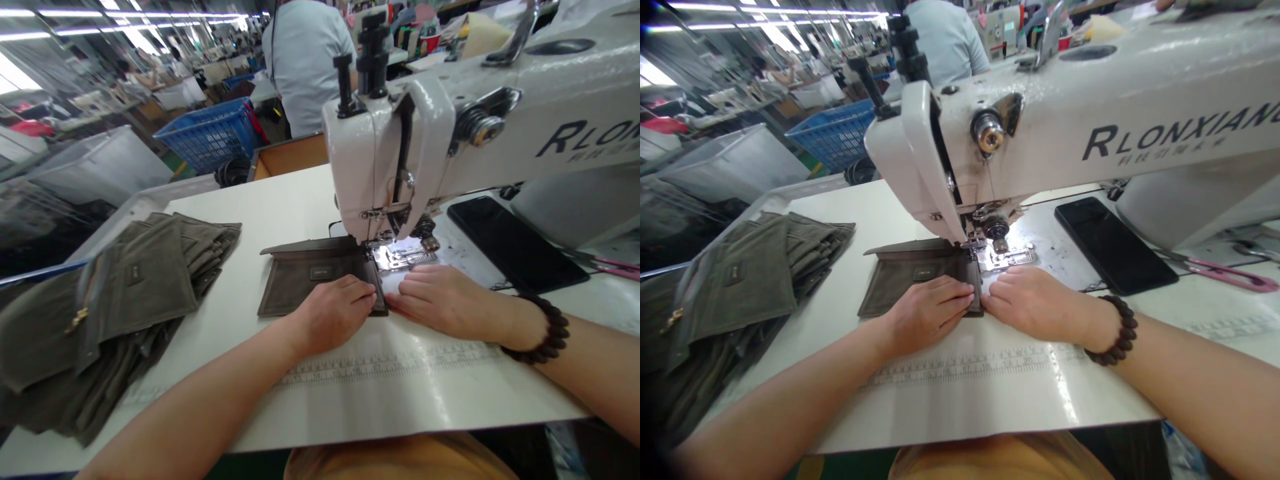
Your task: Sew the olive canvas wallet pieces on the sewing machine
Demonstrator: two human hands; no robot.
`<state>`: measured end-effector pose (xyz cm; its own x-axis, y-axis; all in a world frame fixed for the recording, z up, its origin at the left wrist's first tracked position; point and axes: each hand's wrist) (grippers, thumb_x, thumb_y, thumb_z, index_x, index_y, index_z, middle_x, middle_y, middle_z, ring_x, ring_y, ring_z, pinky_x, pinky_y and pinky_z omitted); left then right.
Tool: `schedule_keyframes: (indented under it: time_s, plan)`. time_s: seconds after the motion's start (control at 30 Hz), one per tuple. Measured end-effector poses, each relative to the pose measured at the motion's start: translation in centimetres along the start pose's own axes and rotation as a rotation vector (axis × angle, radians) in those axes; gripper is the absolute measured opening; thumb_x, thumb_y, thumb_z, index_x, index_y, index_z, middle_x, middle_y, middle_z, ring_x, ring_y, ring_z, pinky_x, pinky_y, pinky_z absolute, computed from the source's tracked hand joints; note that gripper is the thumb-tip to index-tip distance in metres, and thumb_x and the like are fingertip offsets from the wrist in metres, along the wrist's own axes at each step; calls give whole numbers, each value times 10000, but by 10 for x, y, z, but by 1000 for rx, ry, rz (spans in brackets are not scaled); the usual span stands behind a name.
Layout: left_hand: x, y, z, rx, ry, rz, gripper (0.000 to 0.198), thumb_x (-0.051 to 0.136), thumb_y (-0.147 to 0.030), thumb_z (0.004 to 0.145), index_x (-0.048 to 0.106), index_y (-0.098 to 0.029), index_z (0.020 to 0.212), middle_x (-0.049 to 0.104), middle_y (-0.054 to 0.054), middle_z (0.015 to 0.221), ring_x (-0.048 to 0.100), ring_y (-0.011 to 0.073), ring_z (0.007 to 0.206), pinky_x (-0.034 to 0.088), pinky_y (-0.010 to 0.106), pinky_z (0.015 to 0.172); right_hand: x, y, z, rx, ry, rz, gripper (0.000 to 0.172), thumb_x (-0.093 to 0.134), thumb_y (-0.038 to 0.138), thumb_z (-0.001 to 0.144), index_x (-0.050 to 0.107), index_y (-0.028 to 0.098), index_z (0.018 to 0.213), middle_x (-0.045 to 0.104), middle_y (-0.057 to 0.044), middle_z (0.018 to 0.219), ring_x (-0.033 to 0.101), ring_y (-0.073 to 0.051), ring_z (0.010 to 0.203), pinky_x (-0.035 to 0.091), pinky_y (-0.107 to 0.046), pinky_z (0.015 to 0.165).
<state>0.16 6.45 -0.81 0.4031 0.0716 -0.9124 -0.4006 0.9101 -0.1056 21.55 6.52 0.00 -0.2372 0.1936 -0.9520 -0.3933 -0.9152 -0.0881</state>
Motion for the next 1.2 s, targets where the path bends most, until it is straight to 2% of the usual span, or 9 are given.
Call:
schedule_keyframes:
  time_s: [0.17,0.3,0.47,0.67,0.87,1.07,1.2]
  plan:
    - [3,2,-1,-10,-59,-40,182,453,-129,850,626,-75,857,647,77,885,575,165,785,540,284,695,3,7,2,-14,-58,-12,200,385,154,899,572,107,847,493,-4,613,399,-143,564,262,-299,536]
    - [4,3,-2,5,-100,-59,182,453,-139,853,624,-79,836,645,77,879,575,160,777,540,276,685,6,12,4,-17,-94,-32,210,373,87,879,567,96,797,496,-11,612,394,-142,555,260,-303,522]
    - [6,3,-3,50,-83,19,163,457,-126,854,613,-79,843,642,70,881,566,156,794,535,266,714,7,14,6,-27,-82,28,244,387,87,867,540,125,682,490,-8,596,399,-140,543,271,-302,517]
    - [10,4,-4,87,-60,58,150,463,-114,850,604,-66,864,632,79,920,559,170,847,520,272,784,5,15,4,-63,-57,-30,256,337,69,863,581,86,789,524,-34,623,429,-149,537,286,-302,515]
    - [14,18,-2,134,-96,17,199,408,-116,874,596,-53,891,639,98,937,569,186,858,524,300,780,10,11,7,-14,-78,-68,288,310,53,853,581,89,762,520,-35,599,426,-154,517,275,-301,501]
    - [14,36,4,138,-75,-31,215,400,-139,884,604,-70,887,647,89,944,578,176,837,525,299,771,16,1,15,36,-71,-86,299,304,83,877,576,98,754,534,-35,596,455,-157,539,275,-298,507]
    - [13,41,6,50,-102,-121,196,432,-176,881,616,-106,880,652,66,921,576,156,792,531,284,715,16,-4,10,89,-47,-76,269,328,121,893,565,117,765,522,-24,596,444,-153,544,256,-300,509]
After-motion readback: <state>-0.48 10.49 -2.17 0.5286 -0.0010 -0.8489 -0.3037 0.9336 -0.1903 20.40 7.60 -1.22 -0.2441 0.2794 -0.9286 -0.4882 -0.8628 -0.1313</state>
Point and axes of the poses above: each hand's wrist, its own z-axis towards the middle knuckle, its own x-axis out of the palm, y = z × x
